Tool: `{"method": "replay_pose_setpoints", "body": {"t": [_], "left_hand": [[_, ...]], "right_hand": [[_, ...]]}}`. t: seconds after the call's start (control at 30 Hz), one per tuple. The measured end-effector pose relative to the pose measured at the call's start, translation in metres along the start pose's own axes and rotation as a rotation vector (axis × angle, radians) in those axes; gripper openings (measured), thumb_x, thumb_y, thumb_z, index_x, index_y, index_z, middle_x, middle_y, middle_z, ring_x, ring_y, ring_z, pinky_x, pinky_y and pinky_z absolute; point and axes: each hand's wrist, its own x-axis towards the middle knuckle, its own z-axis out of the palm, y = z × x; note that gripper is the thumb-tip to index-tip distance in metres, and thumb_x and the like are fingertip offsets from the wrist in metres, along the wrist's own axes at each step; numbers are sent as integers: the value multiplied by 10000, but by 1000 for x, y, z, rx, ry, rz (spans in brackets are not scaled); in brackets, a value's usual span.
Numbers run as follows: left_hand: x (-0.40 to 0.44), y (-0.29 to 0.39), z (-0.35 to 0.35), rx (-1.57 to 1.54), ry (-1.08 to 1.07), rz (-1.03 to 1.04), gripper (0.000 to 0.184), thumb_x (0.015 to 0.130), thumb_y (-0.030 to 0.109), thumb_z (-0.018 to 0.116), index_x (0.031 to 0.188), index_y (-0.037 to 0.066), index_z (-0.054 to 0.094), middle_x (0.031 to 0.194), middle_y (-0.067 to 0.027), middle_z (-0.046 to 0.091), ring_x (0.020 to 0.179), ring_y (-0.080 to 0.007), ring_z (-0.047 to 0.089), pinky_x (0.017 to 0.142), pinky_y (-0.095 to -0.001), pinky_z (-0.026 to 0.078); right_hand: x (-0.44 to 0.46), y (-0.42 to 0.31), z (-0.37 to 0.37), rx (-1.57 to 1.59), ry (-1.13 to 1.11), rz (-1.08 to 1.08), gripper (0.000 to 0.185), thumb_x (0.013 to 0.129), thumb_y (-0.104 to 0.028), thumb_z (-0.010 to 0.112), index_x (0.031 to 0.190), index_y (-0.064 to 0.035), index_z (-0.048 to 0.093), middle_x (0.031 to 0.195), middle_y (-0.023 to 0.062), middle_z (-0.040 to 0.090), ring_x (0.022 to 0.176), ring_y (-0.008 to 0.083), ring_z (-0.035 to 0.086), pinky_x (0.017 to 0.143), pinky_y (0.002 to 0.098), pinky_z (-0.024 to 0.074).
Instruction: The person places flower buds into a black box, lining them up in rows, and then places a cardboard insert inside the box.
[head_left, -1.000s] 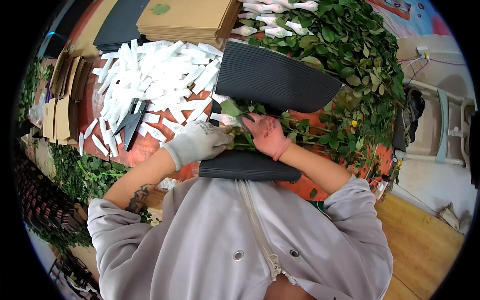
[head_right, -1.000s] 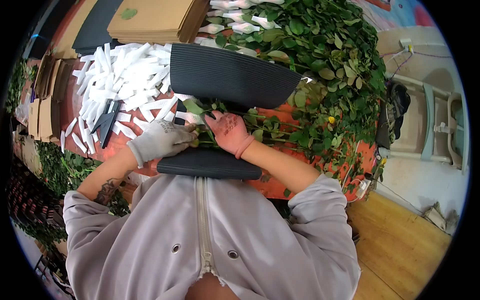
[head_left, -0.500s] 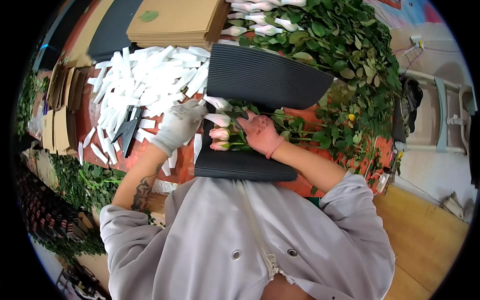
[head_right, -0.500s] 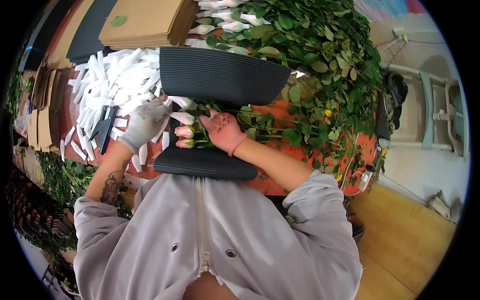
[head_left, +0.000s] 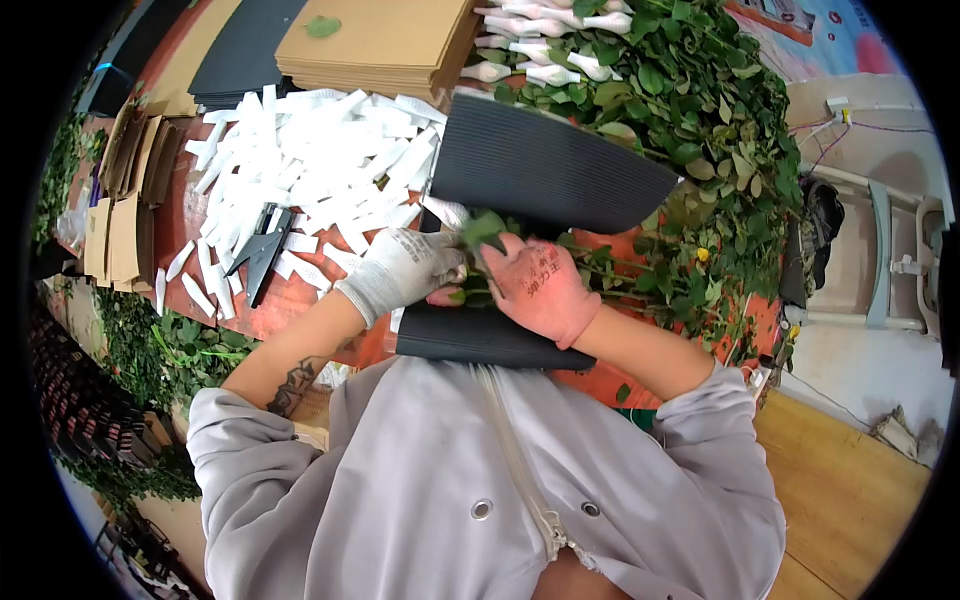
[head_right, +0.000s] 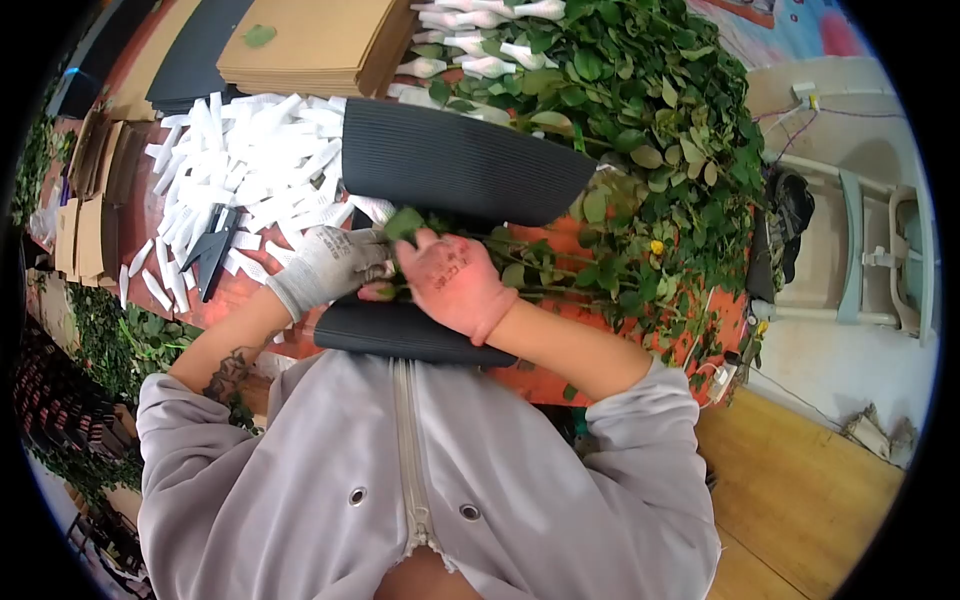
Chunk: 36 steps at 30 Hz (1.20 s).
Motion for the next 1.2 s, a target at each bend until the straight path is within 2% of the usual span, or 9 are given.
{"method": "replay_pose_setpoints", "body": {"t": [0.1,0.13,0.17,0.23,0.27,0.43,0.7,0.93,1.2], "left_hand": [[-2,-3,12,252,-271,-157,210,835,329,542,927,163,632,995,-10,622,757,-189,638,590,-375,473],[0,10,2,285,-300,-186,212,859,333,508,954,206,648,1061,39,616,790,-148,642,753,-378,476],[-2,9,3,287,-298,-187,212,859,333,508,954,206,648,1061,39,616,790,-148,642,753,-378,476],[-5,3,7,228,-112,-19,229,884,315,471,1009,255,653,1136,92,593,822,-111,643,960,-388,374],[-8,5,5,275,-138,3,254,898,283,448,1058,284,645,1201,121,560,871,-95,636,1072,-409,222],[-5,-5,22,246,-124,15,250,897,289,451,1045,258,650,1281,105,516,948,-89,615,1027,-391,307],[-3,0,18,292,-165,-7,255,883,298,484,1081,275,643,1238,84,500,953,-94,598,706,-323,511],[2,11,2,104,-189,-149,270,859,337,523,1073,217,634,1220,25,499,845,-191,618,697,-356,492],[-3,-22,-2,-322,198,22,219,832,251,575,971,104,658,1068,-56,605,888,-261,607,776,-366,474]], "right_hand": [[23,-20,-20,32,-15,-15,381,754,-201,574,1096,-42,516,1005,135,565,832,268,614,695,377,493],[35,-14,-6,-26,13,41,381,753,-214,580,1087,-41,517,997,141,567,818,266,618,670,374,497],[44,-8,8,-86,40,94,382,752,-227,587,1078,-40,518,989,146,569,804,264,622,645,372,501],[47,6,26,-73,44,105,413,756,-246,585,1105,-35,516,1003,152,573,789,251,630,610,362,507],[43,10,35,-161,76,103,435,757,-248,582,1131,-37,511,1012,145,577,788,246,631,611,360,507],[35,17,48,-279,122,118,460,772,-245,556,1196,-72,510,1060,87,584,915,239,604,744,354,480],[23,36,46,-255,133,57,357,772,-184,532,1122,-121,564,1054,87,580,918,243,587,762,374,459],[22,24,48,-189,134,65,347,795,-172,492,1134,-138,563,1116,128,560,903,270,586,755,367,463],[12,29,67,-228,173,70,378,766,-234,567,1134,-149,581,1221,175,515,909,280,597,766,356,488]]}}
